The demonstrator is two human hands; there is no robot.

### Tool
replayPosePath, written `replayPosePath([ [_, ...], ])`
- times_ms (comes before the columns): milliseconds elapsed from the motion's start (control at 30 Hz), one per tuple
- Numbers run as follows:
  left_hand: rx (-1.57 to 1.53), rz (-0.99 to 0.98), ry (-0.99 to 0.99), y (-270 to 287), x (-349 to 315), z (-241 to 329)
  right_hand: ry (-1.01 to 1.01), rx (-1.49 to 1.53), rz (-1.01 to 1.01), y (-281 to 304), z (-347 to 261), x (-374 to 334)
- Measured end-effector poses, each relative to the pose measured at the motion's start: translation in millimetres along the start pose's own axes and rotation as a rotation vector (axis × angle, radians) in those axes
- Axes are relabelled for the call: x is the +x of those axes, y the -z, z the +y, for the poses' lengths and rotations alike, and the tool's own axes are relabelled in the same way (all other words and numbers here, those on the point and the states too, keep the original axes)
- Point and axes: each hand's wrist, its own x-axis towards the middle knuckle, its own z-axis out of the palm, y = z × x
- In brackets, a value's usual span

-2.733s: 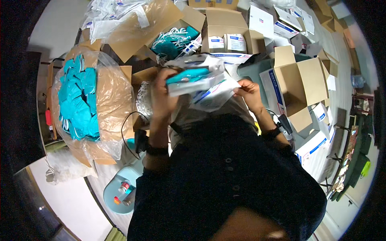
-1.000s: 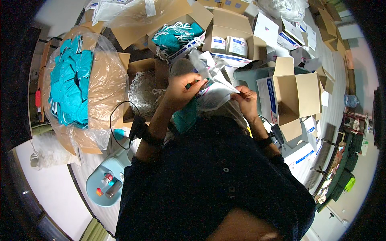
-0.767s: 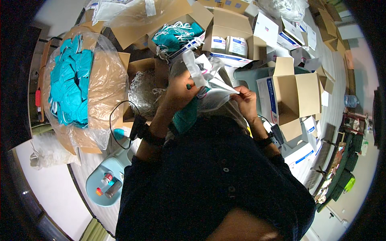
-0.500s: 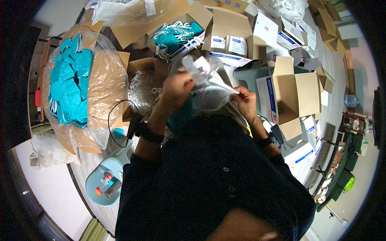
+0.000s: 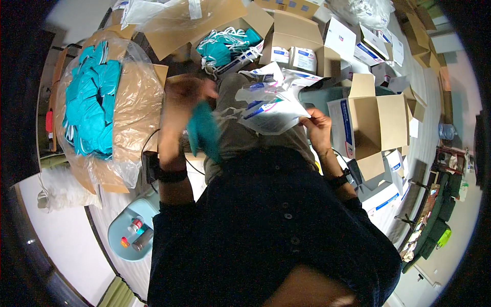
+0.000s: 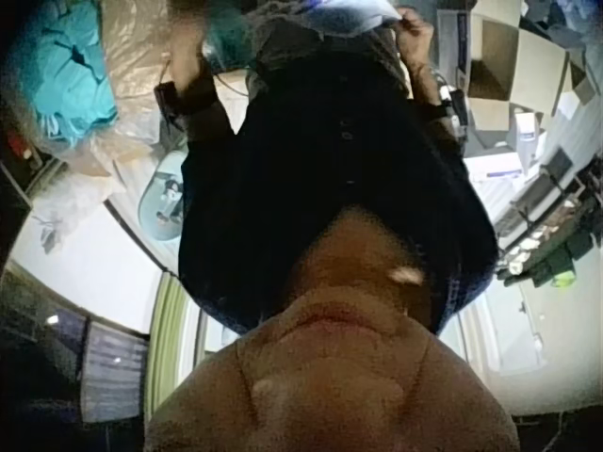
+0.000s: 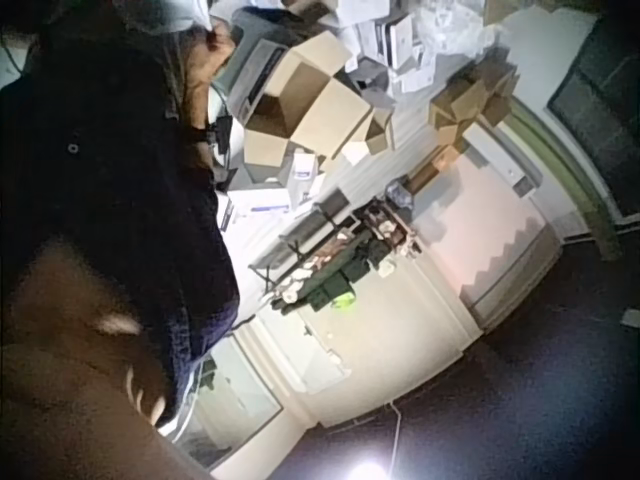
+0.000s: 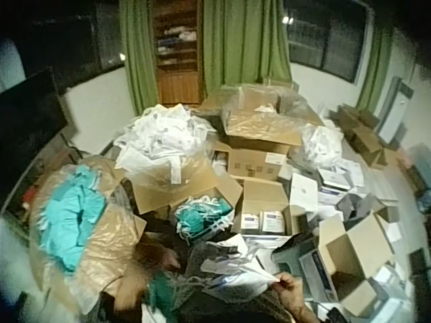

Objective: Sorting through and organizing medical or hygiene supplies into boxes.

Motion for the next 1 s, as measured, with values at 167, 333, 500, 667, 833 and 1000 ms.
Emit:
replayPosePath([
  [167,0.054,-0.184,0.044,-69,0,24,-0.029,-0.016,-0.04,-5,-8,-2],
  [333,0.036,-0.215,0.107,-78,4,19,-0.041,-0.059,-0.043,-12,-20,-5],
  [500,0.05,-0.14,-0.015,-88,2,22,-0.031,-0.026,-0.036,-9,-10,-5],
  [667,0.187,-0.348,0.095,-94,3,16,-0.03,-0.045,-0.071,-17,-16,-8],
  [833,0.539,-0.347,0.229,-93,7,17,0.004,-0.106,-0.041,-14,-20,-5],
  [1000,0.161,0.231,0.016,-63,30,-10,-0.1,-0.037,0.236,41,0,13],
])
